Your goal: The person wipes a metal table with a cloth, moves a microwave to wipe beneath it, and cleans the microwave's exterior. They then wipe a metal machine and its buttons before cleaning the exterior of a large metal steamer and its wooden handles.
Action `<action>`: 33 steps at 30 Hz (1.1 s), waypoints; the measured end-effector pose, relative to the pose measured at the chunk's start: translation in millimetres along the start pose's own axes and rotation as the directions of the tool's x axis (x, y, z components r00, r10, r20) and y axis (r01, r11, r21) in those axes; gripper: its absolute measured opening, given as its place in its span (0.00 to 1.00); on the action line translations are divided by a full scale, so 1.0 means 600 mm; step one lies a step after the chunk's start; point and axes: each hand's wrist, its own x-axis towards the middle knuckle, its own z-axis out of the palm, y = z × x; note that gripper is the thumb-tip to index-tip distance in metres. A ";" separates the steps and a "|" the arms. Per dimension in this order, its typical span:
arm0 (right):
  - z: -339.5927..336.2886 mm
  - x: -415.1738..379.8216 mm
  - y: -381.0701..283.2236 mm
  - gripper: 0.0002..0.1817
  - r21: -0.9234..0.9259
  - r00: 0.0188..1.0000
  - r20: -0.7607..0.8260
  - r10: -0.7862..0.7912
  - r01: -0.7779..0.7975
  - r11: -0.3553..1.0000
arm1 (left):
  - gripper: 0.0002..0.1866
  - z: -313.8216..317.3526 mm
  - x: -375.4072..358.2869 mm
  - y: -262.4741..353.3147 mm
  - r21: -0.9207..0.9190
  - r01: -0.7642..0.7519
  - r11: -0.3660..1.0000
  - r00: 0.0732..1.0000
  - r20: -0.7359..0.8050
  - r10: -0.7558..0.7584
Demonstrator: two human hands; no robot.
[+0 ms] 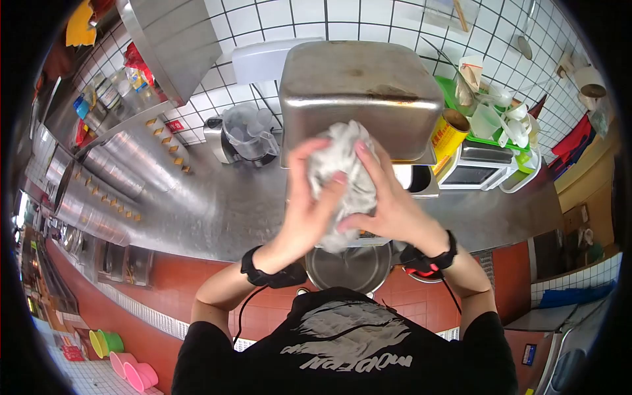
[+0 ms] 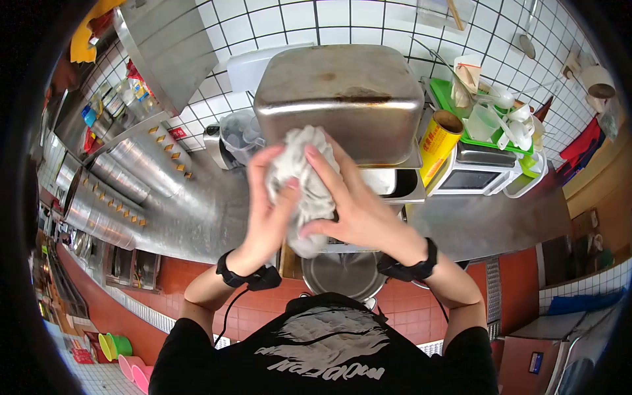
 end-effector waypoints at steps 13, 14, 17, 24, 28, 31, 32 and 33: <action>-0.019 0.029 0.089 0.29 -0.818 0.925 0.158 -0.345 0.318 0.479 | 0.17 -0.045 0.282 -0.070 0.621 -0.522 0.584 0.853 0.391 0.346; -0.008 0.017 0.097 0.29 -0.780 0.916 0.221 -0.334 0.371 0.503 | 0.18 -0.044 0.293 -0.085 0.608 -0.508 0.610 0.854 0.445 0.268; -0.021 -0.023 0.105 0.27 -0.719 0.917 0.303 -0.259 0.398 0.570 | 0.20 -0.042 0.291 -0.083 0.601 -0.472 0.645 0.835 0.539 0.110; -0.150 -0.124 0.168 0.27 -0.600 0.984 -0.176 -0.016 -0.094 0.795 | 0.19 -0.031 0.276 -0.047 0.645 -0.359 0.675 0.885 0.466 0.026; -0.197 -0.131 0.205 0.28 -0.235 0.811 -0.508 0.289 -0.454 0.860 | 0.18 -0.026 0.278 -0.045 0.632 -0.357 0.688 0.878 0.478 0.015; -0.206 -0.101 0.187 0.32 -0.081 0.730 -0.643 0.232 -0.367 0.927 | 0.18 -0.024 0.283 -0.043 0.645 -0.368 0.670 0.863 0.504 -0.012; -0.209 -0.091 0.190 0.32 -0.124 0.756 -0.634 0.162 -0.306 0.944 | 0.19 -0.024 0.290 -0.045 0.610 -0.403 0.683 0.835 0.550 0.001; -0.205 -0.080 0.182 0.34 -0.127 0.784 -0.608 0.123 -0.249 0.960 | 0.19 -0.018 0.295 -0.040 0.607 -0.414 0.679 0.825 0.565 -0.002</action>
